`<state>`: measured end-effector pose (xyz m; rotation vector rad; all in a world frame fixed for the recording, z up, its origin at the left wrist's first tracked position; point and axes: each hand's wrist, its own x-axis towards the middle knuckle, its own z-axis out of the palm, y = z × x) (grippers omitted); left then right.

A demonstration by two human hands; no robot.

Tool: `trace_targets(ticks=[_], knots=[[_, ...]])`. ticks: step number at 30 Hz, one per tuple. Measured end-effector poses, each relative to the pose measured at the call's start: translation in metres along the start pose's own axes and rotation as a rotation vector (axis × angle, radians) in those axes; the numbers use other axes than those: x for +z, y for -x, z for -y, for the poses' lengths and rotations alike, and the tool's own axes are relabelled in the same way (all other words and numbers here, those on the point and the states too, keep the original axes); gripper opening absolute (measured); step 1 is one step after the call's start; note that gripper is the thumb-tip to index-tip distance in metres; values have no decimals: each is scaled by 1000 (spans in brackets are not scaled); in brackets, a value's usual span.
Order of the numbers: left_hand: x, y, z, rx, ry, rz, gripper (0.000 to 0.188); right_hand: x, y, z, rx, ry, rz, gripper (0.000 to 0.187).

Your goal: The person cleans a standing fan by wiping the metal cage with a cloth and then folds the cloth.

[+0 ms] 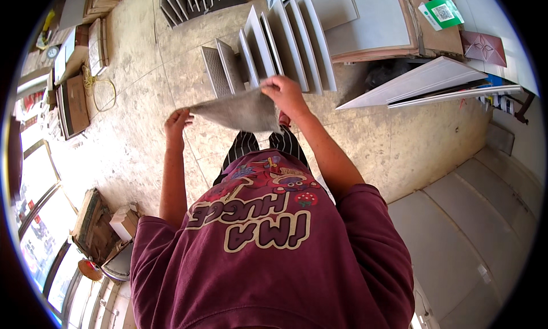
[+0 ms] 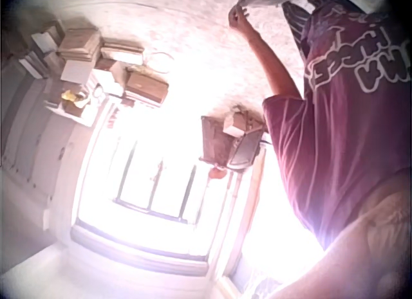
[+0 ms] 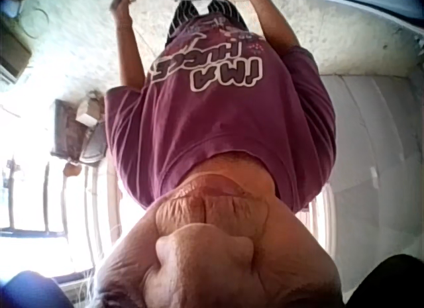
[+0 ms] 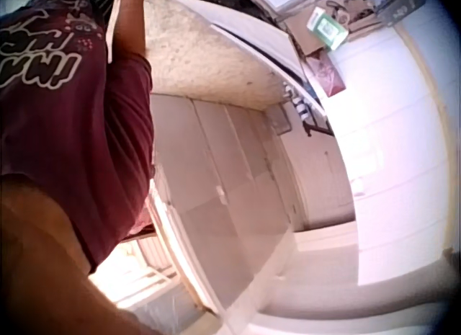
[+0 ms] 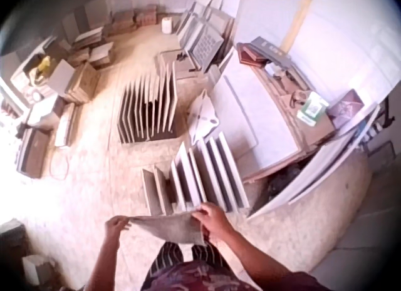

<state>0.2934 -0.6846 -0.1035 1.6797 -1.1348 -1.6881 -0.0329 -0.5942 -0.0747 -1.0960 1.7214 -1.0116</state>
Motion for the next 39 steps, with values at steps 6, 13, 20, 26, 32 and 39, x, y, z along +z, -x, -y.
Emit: trace_targets(ticks=[6,13,20,26,32,39], knots=[[45,-10,-95,353,117,12,15,-63,-43,58,-236,-24,-166,13],[126,-43,-78,350,134,97,18,-116,-44,51,-310,34,-469,11],[198,-60,12,111,-151,264,20,-135,-4,-67,-31,264,-508,12],[191,-26,67,115,-439,381,19,-121,68,-120,201,258,-341,13],[132,6,126,3,-547,418,23,-94,134,-145,364,158,-77,15],[58,37,128,-207,-486,443,20,-58,142,-110,428,58,307,15]])
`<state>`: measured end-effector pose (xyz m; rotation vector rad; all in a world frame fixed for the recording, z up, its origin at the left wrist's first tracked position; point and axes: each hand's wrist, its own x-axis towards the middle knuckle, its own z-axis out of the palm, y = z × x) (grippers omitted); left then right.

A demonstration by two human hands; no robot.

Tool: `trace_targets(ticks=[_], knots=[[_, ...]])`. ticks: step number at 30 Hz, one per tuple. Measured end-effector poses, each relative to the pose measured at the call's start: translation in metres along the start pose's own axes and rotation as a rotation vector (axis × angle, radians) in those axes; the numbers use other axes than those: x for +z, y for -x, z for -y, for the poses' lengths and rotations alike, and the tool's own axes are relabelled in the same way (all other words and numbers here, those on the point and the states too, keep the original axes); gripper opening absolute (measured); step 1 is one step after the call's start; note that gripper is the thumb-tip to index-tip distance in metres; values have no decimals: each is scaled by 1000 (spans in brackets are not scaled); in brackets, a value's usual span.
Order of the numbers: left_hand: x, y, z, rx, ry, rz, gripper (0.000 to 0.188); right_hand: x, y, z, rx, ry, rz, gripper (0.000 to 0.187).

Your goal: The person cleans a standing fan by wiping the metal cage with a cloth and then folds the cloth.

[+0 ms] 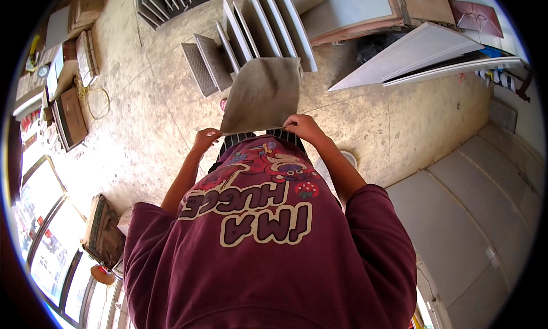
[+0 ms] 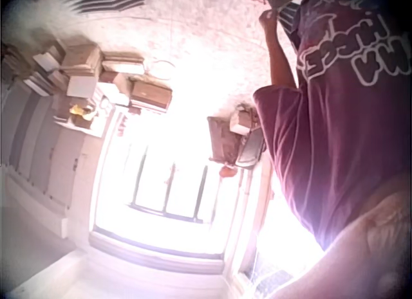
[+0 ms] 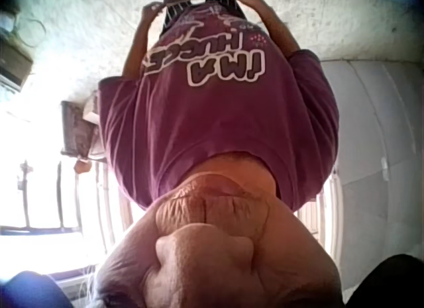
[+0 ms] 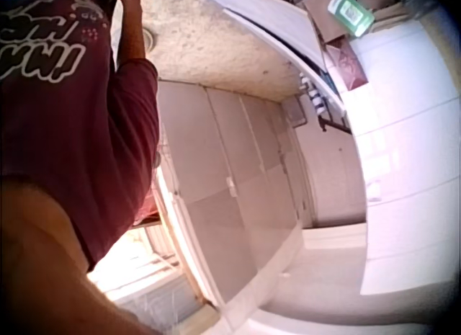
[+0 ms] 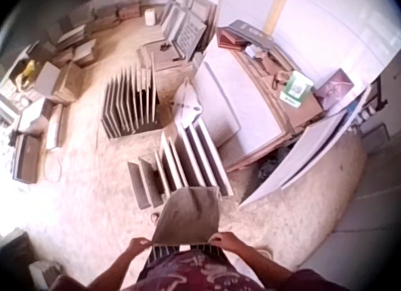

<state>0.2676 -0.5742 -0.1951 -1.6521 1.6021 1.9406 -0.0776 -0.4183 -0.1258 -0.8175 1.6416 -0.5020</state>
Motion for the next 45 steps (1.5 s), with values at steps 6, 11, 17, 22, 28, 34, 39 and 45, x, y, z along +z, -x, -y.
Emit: trace_targets(ticks=[6,11,17,22,28,34,39,45], knots=[[-50,31,10,-58,73,-97,16,13,-13,82,-103,-8,139,16],[-96,34,-19,38,102,-279,19,26,-44,129,-287,-57,109,16],[-145,15,-75,211,181,-486,21,15,-91,185,-462,16,-84,16],[-181,-4,-114,324,252,-609,23,9,-131,224,-513,-58,-200,14],[-192,-38,-107,361,295,-674,21,22,-161,231,-592,-42,-408,13],[-150,-83,-43,91,365,-570,21,48,-195,172,-455,143,-465,10],[-96,-82,8,-69,288,-472,22,70,-180,117,-268,190,-308,11],[-58,-27,41,-107,228,-340,22,72,-118,79,-226,146,-170,12]])
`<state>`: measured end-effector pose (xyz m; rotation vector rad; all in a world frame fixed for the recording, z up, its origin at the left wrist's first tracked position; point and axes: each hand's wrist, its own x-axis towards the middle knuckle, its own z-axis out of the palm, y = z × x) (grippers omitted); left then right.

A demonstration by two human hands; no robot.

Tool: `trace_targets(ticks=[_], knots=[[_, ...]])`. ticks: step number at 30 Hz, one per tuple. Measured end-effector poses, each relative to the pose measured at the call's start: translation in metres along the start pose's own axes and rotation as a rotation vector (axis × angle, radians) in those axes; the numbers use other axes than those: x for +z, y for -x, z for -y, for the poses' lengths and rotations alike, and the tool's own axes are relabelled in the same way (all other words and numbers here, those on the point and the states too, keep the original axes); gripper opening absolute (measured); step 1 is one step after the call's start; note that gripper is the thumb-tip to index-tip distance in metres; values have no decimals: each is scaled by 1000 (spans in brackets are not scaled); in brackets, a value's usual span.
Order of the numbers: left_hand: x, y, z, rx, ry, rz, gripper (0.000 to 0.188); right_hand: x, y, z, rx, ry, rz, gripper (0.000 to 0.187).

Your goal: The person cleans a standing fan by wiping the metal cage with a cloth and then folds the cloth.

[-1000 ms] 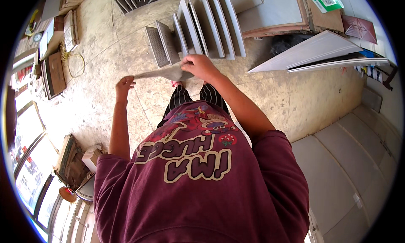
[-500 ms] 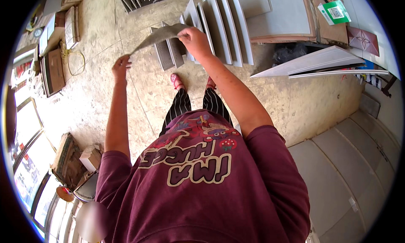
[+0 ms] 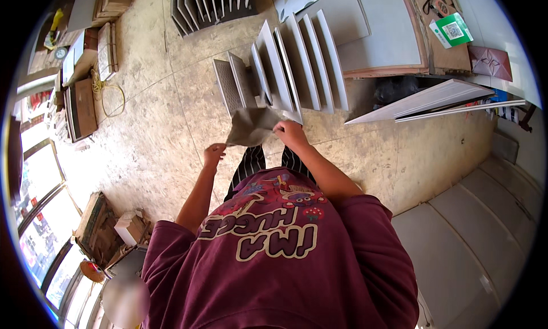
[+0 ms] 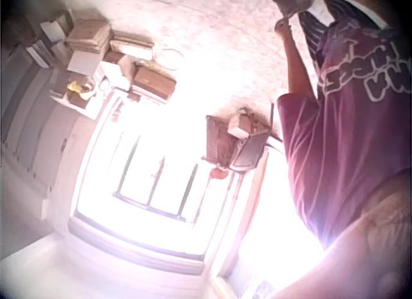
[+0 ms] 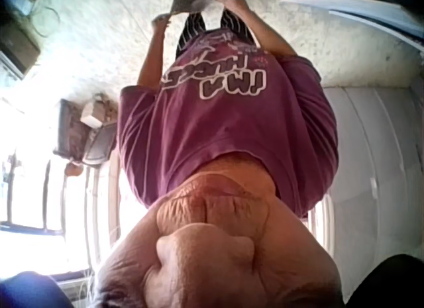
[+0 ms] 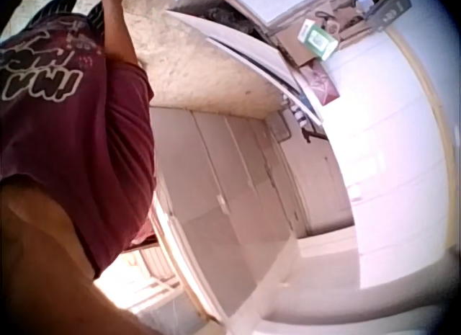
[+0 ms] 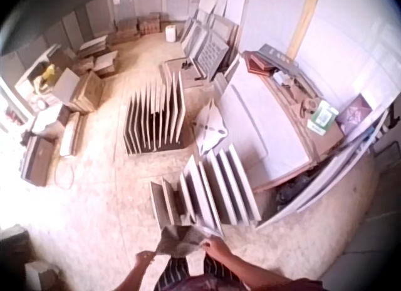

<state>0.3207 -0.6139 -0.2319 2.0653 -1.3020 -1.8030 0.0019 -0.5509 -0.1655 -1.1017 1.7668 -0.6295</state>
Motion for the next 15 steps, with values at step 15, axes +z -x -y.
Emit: trace_targets(ticks=[15], knots=[[-28,53,-132,303,247,-98,21,-78,8,59,-101,-216,-128,13]])
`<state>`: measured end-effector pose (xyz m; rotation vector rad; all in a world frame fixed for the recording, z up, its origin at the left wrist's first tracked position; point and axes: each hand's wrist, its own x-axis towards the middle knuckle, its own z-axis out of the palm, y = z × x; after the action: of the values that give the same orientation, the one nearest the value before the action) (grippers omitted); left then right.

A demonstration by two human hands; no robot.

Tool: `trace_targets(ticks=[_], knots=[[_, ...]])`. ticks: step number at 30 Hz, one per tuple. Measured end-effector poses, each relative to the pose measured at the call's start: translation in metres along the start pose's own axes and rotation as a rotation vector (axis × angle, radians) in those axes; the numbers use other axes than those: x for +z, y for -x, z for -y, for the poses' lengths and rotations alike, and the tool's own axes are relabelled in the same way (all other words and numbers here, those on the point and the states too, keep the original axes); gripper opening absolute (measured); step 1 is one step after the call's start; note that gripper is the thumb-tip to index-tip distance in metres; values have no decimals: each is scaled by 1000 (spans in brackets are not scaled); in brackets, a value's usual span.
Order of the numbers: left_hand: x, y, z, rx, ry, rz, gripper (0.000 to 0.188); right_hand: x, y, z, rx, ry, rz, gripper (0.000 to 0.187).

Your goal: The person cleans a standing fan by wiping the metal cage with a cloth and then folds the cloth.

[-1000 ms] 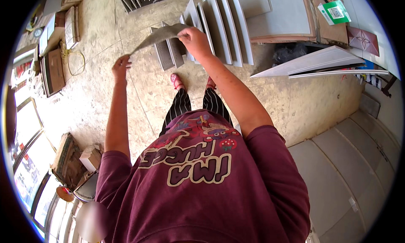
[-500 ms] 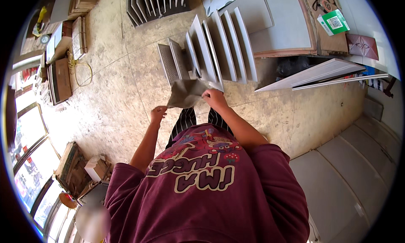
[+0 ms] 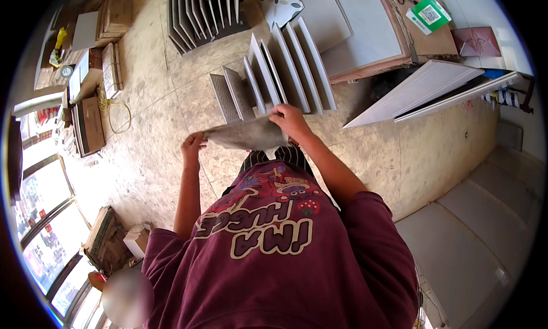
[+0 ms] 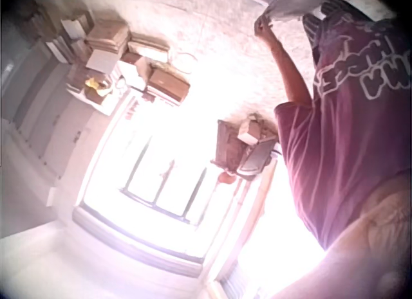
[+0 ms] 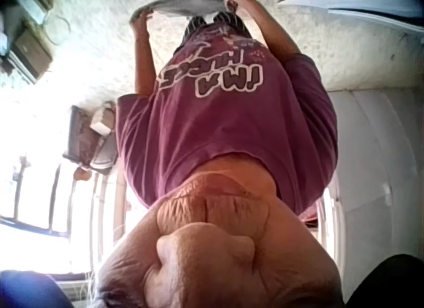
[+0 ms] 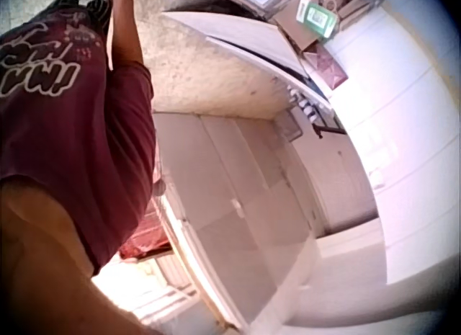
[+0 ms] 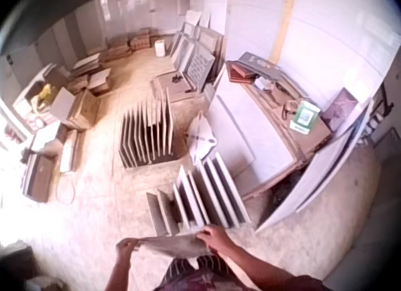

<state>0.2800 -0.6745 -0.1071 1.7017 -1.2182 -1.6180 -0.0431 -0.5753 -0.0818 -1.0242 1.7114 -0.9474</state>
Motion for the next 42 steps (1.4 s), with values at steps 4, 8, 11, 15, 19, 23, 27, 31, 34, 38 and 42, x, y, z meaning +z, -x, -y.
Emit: trace_targets(ticks=[4,8,11,15,19,23,27,31,34,38,42], knots=[[16,-4,-74,195,127,-16,20,-34,-38,47,-195,-38,-108,13],[44,-2,-115,350,208,-12,19,-73,-62,83,-422,-90,-242,10],[75,-8,-113,355,245,29,18,-99,-65,89,-511,-56,-350,11],[125,-27,-76,253,141,116,21,-126,-57,53,-444,16,-488,10],[174,-40,-27,118,-17,212,21,-140,-36,-16,-222,169,-521,11],[194,-31,24,130,-279,285,19,-137,11,-72,-66,242,-461,12],[180,-2,66,82,-428,378,19,-123,72,-104,70,251,-411,13],[145,27,95,-9,-393,438,21,-98,123,-133,152,154,-304,13],[115,42,116,-83,-430,441,22,-82,145,-130,245,119,-119,15],[75,61,111,-187,-451,458,21,-69,145,-105,314,53,136,16],[37,56,105,-231,-394,380,17,-55,118,-61,270,-18,288,17]])
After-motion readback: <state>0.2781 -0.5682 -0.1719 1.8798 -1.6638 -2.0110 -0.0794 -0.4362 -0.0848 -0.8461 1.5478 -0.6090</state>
